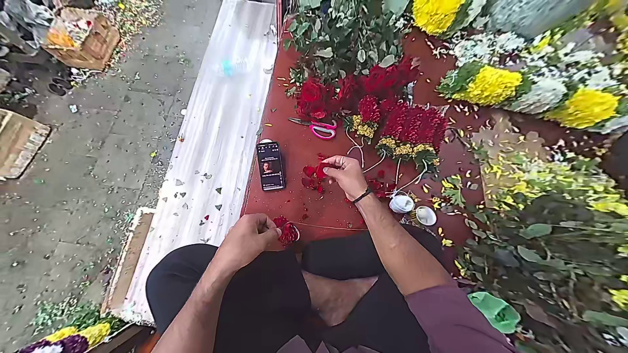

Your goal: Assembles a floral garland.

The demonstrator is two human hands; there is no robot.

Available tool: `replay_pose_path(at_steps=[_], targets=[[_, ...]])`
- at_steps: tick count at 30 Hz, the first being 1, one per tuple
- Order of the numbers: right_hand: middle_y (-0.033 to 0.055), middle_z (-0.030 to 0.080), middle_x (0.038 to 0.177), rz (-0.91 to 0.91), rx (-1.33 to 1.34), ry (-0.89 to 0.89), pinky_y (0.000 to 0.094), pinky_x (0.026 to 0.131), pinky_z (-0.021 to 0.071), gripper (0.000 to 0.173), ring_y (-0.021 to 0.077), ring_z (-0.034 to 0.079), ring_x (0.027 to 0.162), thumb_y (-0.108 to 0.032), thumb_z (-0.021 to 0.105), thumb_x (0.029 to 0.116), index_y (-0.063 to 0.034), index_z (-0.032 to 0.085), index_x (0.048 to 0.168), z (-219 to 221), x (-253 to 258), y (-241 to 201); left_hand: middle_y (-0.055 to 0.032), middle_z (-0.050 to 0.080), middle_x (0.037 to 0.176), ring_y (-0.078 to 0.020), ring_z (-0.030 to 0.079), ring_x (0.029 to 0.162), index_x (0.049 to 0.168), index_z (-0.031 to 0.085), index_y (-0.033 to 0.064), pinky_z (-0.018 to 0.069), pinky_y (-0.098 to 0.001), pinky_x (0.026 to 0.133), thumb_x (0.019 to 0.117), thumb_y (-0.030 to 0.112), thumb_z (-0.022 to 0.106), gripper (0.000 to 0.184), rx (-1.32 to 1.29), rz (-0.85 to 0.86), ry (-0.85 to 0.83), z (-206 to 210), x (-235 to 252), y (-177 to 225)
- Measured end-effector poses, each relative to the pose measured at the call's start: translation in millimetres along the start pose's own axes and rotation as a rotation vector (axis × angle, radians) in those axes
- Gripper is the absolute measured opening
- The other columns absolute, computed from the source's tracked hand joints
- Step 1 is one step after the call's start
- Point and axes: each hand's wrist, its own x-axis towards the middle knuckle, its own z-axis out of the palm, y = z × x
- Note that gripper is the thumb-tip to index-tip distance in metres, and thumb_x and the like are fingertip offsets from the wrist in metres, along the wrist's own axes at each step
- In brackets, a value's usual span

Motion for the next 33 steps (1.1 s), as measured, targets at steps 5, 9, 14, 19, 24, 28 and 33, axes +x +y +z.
replay_pose_path(at_steps=[5,9,14,19,24,28,33], targets=[[0.0091,0.073,0.092,-0.1,0.087,-0.279,0.0312,0.055,0.0545,0.019,0.0168,0.063,0.064,-0.001,0.076,0.0873,-0.0056,0.074,0.105,33,-86,-61,-0.0053,0.071,0.082,-0.0125,0.067,0.068,0.108,0.062,0.0007,0.0559,-0.0276,0.063,0.0979,0.016,0.067,0.02,-0.304,-0.064,0.003,-1,-6,11],[0.0098,0.073,0.101,-0.159,0.157,-0.449,0.0338,0.061,0.0606,0.011,0.0186,0.067,0.072,0.001,0.078,0.0837,-0.0018,0.077,0.095,57,-120,-74,-0.0108,0.073,0.091,-0.0157,0.069,0.075,0.116,0.058,-0.0013,0.0573,-0.0292,0.068,0.101,0.014,0.066,0.022,-0.51,-0.041,0.013,3,-4,12],[0.0095,0.075,0.084,-0.103,0.142,-0.344,0.0333,0.063,0.0596,0.014,0.0171,0.069,0.069,0.001,0.08,0.0805,-0.0013,0.077,0.094,69,-129,-75,-0.0108,0.072,0.088,-0.016,0.066,0.072,0.115,0.06,-0.002,0.0568,-0.0307,0.07,0.089,0.007,0.077,0.033,-0.562,0.04,0.019,13,1,8],[0.0103,0.071,0.08,-0.034,0.179,-0.314,0.0304,0.052,0.0542,0.018,0.0166,0.063,0.059,-0.002,0.08,0.0803,-0.0014,0.074,0.098,69,-129,-72,-0.012,0.072,0.084,-0.0179,0.068,0.072,0.113,0.06,-0.0034,0.0585,-0.0326,0.07,0.0846,0.003,0.08,0.035,-0.571,0.047,0.076,18,5,7],[0.0135,0.071,0.108,-0.092,0.255,-0.556,0.0408,0.08,0.064,0.055,0.0241,0.072,0.089,0.006,0.076,0.0773,-0.004,0.064,0.13,63,-124,-68,-0.0117,0.07,0.082,-0.0164,0.065,0.069,0.109,0.061,-0.0029,0.0559,-0.0311,0.067,0.0838,-0.001,0.078,0.031,-0.643,0.051,0.134,15,4,8],[0.0103,0.074,0.102,-0.181,0.2,-0.381,0.0405,0.079,0.0647,0.046,0.0224,0.073,0.088,0.002,0.081,0.0796,-0.0046,0.069,0.124,77,-130,-60,-0.0115,0.07,0.081,-0.0172,0.065,0.069,0.108,0.061,-0.0028,0.0561,-0.0316,0.066,0.0824,0.0,0.08,0.032,-0.629,0.049,0.166,16,4,8],[0.0115,0.074,0.101,-0.173,0.23,-0.299,0.0402,0.079,0.0649,0.042,0.0231,0.073,0.088,0.001,0.082,0.0802,-0.0025,0.069,0.121,82,-133,-58,-0.0118,0.071,0.083,-0.0204,0.069,0.073,0.112,0.058,-0.0004,0.0593,-0.0348,0.071,0.0805,0.002,0.084,0.04,-0.534,0.089,0.223,19,3,8]])
